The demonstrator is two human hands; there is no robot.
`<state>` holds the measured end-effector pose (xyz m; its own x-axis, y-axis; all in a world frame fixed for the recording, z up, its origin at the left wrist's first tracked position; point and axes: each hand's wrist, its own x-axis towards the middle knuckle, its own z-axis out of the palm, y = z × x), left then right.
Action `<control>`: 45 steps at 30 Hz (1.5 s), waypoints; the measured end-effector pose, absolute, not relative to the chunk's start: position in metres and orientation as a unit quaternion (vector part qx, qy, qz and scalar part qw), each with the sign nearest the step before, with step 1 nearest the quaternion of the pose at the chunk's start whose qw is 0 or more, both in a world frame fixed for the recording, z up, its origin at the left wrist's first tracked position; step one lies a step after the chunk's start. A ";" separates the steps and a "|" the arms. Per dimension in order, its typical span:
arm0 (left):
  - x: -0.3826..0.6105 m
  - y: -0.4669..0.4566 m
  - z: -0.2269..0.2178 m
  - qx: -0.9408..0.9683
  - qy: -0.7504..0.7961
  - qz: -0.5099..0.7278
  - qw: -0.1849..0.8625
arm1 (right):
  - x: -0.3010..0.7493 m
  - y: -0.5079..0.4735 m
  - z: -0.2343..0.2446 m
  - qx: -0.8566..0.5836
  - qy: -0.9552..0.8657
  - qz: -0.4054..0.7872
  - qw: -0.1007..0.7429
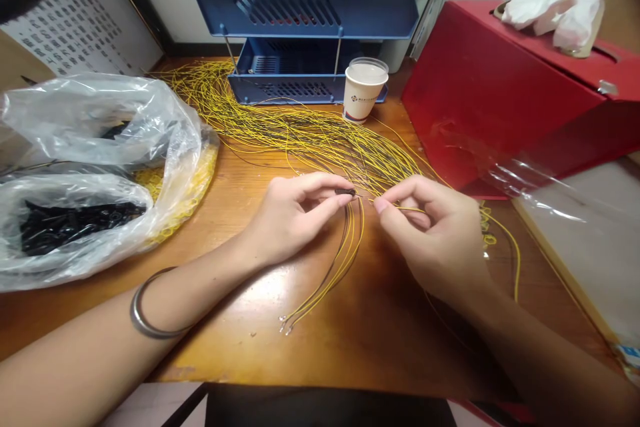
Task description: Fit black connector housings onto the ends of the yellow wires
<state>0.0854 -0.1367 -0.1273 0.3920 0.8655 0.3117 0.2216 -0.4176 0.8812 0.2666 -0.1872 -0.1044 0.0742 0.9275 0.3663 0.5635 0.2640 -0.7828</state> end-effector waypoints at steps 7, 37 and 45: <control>0.086 -0.138 -0.128 0.738 0.372 0.403 0.393 | 0.266 -0.187 -0.106 -0.579 -0.647 0.199 0.454; 0.087 -0.148 -0.124 0.726 0.317 0.416 0.447 | 0.260 -0.189 -0.110 -0.447 -0.563 0.448 0.532; 0.088 -0.149 -0.123 0.710 0.299 0.437 0.464 | 0.263 -0.189 -0.111 -0.400 -0.535 0.554 0.497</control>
<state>0.0880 -0.1493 -0.1232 0.4386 0.8308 0.3426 0.0192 -0.3897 0.9207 0.2626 -0.1890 -0.1109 -0.1867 0.9784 0.0890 -0.1219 0.0668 -0.9903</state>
